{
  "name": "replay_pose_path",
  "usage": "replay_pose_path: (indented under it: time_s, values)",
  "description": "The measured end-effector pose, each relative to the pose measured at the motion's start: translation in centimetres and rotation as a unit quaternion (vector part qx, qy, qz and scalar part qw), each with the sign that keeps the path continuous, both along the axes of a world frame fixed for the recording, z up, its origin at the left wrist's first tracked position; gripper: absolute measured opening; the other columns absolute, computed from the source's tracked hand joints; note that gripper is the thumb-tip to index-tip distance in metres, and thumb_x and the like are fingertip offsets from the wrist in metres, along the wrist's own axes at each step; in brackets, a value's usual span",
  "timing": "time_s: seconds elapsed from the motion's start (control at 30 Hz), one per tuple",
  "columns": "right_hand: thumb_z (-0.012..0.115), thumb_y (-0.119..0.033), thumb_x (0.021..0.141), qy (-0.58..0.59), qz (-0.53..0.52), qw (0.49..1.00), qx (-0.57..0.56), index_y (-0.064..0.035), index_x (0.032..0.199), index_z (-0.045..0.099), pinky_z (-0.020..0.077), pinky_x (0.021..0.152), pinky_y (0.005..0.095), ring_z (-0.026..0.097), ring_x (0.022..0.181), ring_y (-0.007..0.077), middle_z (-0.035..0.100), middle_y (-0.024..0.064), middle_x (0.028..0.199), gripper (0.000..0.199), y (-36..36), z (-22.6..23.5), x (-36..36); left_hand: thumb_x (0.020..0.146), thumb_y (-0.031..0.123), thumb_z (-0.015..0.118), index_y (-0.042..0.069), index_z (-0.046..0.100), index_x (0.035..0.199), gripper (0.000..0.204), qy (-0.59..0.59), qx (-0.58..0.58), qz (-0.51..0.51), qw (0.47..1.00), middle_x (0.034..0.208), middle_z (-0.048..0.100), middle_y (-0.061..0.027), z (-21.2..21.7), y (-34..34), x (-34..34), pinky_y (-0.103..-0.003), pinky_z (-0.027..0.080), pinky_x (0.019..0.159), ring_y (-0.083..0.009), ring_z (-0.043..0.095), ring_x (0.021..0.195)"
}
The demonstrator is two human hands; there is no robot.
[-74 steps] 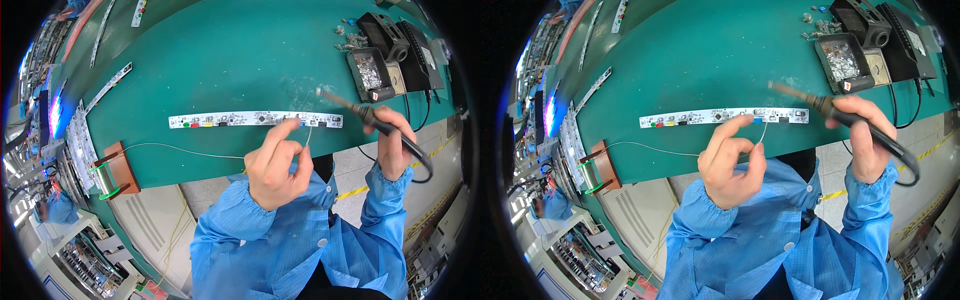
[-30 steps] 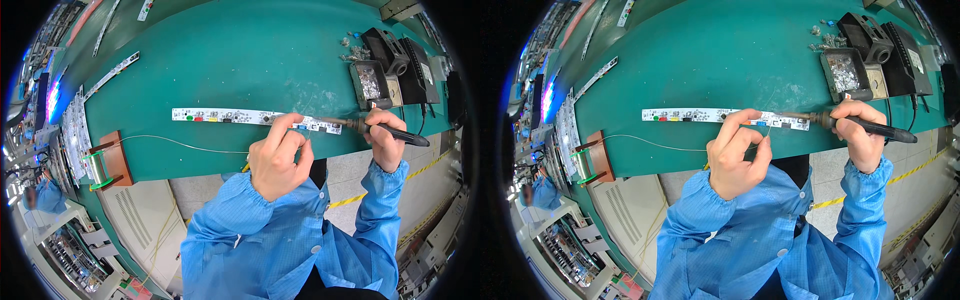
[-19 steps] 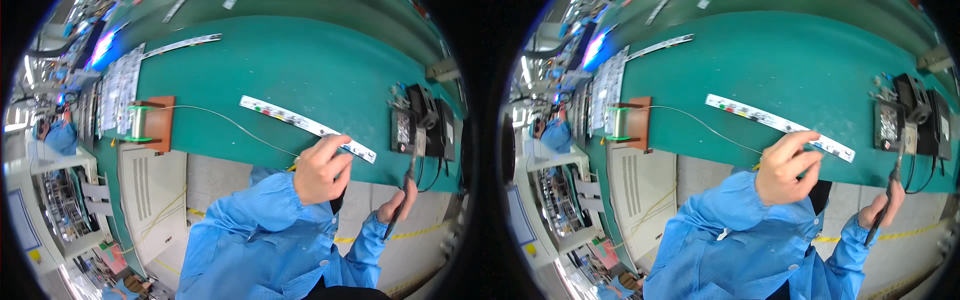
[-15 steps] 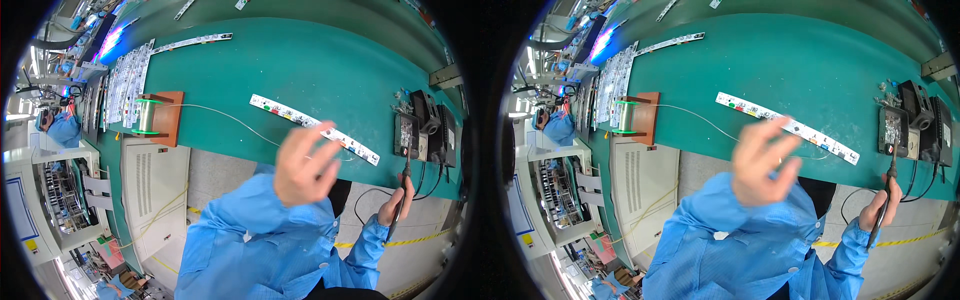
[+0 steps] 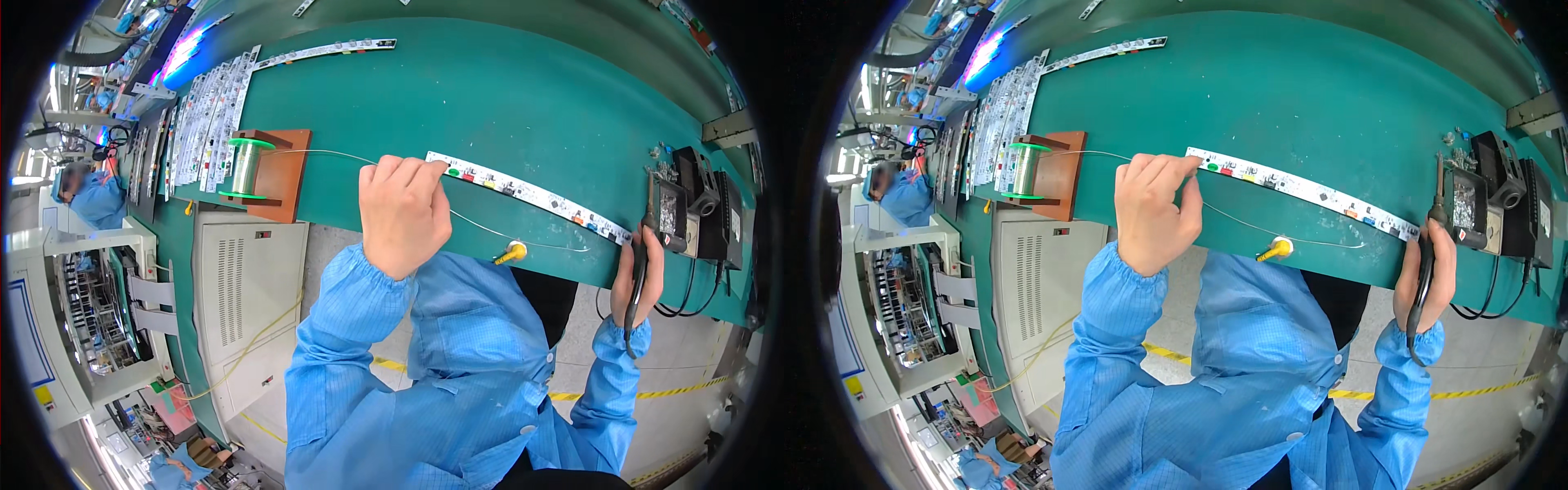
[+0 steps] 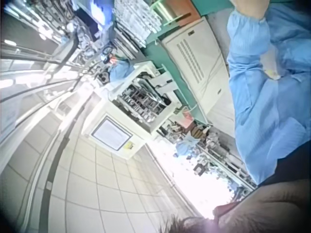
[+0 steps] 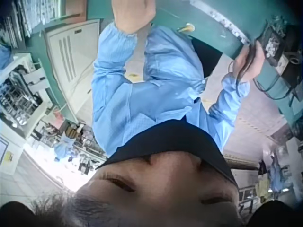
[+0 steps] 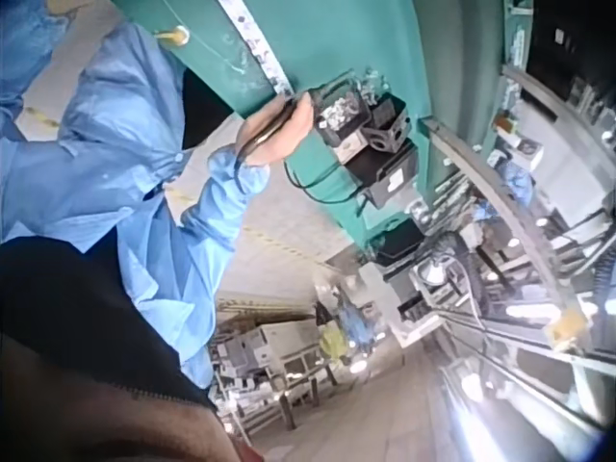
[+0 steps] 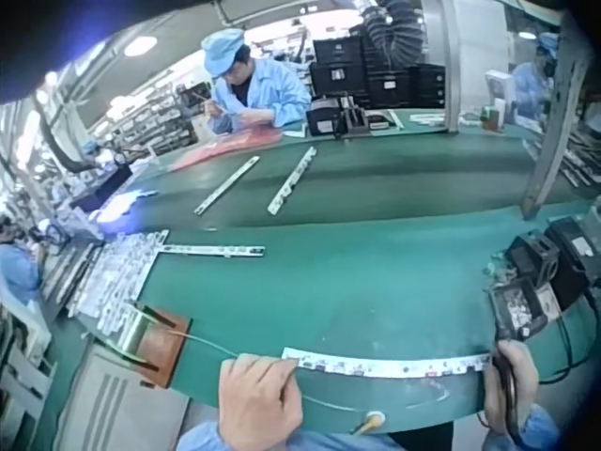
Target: Soldering electrical components onto LED circuit board strips at a manual assembly station.
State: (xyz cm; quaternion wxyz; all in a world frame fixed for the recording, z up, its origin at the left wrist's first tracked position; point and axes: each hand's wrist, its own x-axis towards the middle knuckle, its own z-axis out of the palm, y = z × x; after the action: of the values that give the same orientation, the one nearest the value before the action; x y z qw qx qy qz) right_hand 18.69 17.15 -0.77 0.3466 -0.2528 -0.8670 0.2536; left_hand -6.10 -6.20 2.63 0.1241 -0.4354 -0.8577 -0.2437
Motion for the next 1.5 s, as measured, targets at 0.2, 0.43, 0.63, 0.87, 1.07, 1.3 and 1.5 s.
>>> replay_pose_path:
  time_s: [0.2, 0.43, 0.63, 0.87, 1.07, 1.3, 1.5]
  values:
    - [0.057, 0.004, 0.088, 0.034, -0.016, 0.999, -0.001, 0.0038, 0.124, 0.052, 0.0464, 0.093, 0.0318, 0.06, 0.107, 0.0221, 0.06, 0.0189, 0.12, 0.036, 0.2, -0.6, -0.5, 0.07, -0.002, 0.061, 0.006, 0.065, 0.092, 0.024, 0.045, 0.073, 0.001, 0.996, 0.091, 0.063, -0.0047, -1.2, 0.1, -2.6, -0.036, 0.04, 0.073, -0.0236, 0.056, 0.087]
    - [0.047, -0.004, 0.096, 0.097, -0.042, 0.994, -0.002, 0.0019, 0.128, 0.048, 0.0454, 0.085, 0.0284, 0.057, 0.092, 0.0165, 0.061, 0.0192, 0.115, 0.033, 0.2, -1.9, 0.4, 0.066, -0.006, 0.064, 0.005, 0.067, 0.09, 0.026, 0.056, 0.177, -0.031, 0.982, 0.085, 0.064, -0.0059, -3.3, 1.2, -2.9, -0.036, 0.042, 0.074, -0.0259, 0.056, 0.082]
    - [0.055, 0.007, 0.087, 0.043, -0.036, 0.998, 0.022, 0.0022, 0.116, 0.055, 0.047, 0.082, 0.0282, 0.061, 0.094, 0.0195, 0.063, 0.0192, 0.111, 0.029, -0.1, -0.6, -0.9, 0.069, 0.0, 0.066, 0.003, 0.069, 0.09, 0.022, 0.108, 0.101, 0.019, 0.989, 0.083, 0.065, -0.0076, -2.4, 1.2, -2.0, -0.037, 0.041, 0.078, -0.0264, 0.055, 0.082]
    - [0.06, 0.013, 0.071, 0.018, -0.007, 0.999, 0.038, 0.0005, 0.114, 0.056, 0.0465, 0.072, 0.0298, 0.053, 0.076, 0.0185, 0.064, 0.0184, 0.105, 0.045, 0.5, 0.5, -1.1, 0.074, 0.01, 0.065, 0.004, 0.068, 0.09, 0.017, 0.111, 0.001, 0.04, 0.993, 0.081, 0.062, -0.0074, -2.4, 1.8, -1.9, -0.038, 0.036, 0.081, -0.025, 0.055, 0.081]
    - [0.065, 0.016, 0.069, 0.059, -0.004, 0.998, 0.031, -0.0006, 0.116, 0.053, 0.0485, 0.07, 0.0301, 0.057, 0.076, 0.02, 0.065, 0.0187, 0.103, 0.051, 0.8, 0.0, -0.3, 0.073, 0.005, 0.067, 0.002, 0.067, 0.092, 0.02, 0.078, 0.073, 0.003, 0.994, 0.082, 0.062, -0.0085, -2.9, 2.2, -1.6, -0.037, 0.038, 0.079, -0.0251, 0.054, 0.081]
    - [0.067, 0.017, 0.069, 0.132, -0.016, 0.991, 0.02, -0.0025, 0.114, 0.052, 0.0508, 0.072, 0.0334, 0.062, 0.082, 0.0267, 0.063, 0.019, 0.097, 0.052, 0.8, -0.6, 0.4, 0.083, 0.001, 0.064, -0.003, 0.063, 0.099, 0.016, -0.096, 0.274, 0.03, 0.957, 0.092, 0.063, -0.013, -3.0, 1.5, -0.5, -0.032, 0.047, 0.075, -0.0209, 0.058, 0.084]
    - [0.063, 0.019, 0.073, 0.133, 0.006, 0.991, 0.008, -0.005, 0.122, 0.046, 0.0495, 0.081, 0.0351, 0.061, 0.093, 0.0266, 0.061, 0.0208, 0.103, 0.057, 0.8, -0.7, 0.7, 0.086, 0.004, 0.061, -0.006, 0.061, 0.104, 0.021, -0.129, 0.324, -0.045, 0.936, 0.099, 0.063, -0.0179, -3.3, 2.1, -0.8, -0.033, 0.047, 0.083, -0.0244, 0.06, 0.091]
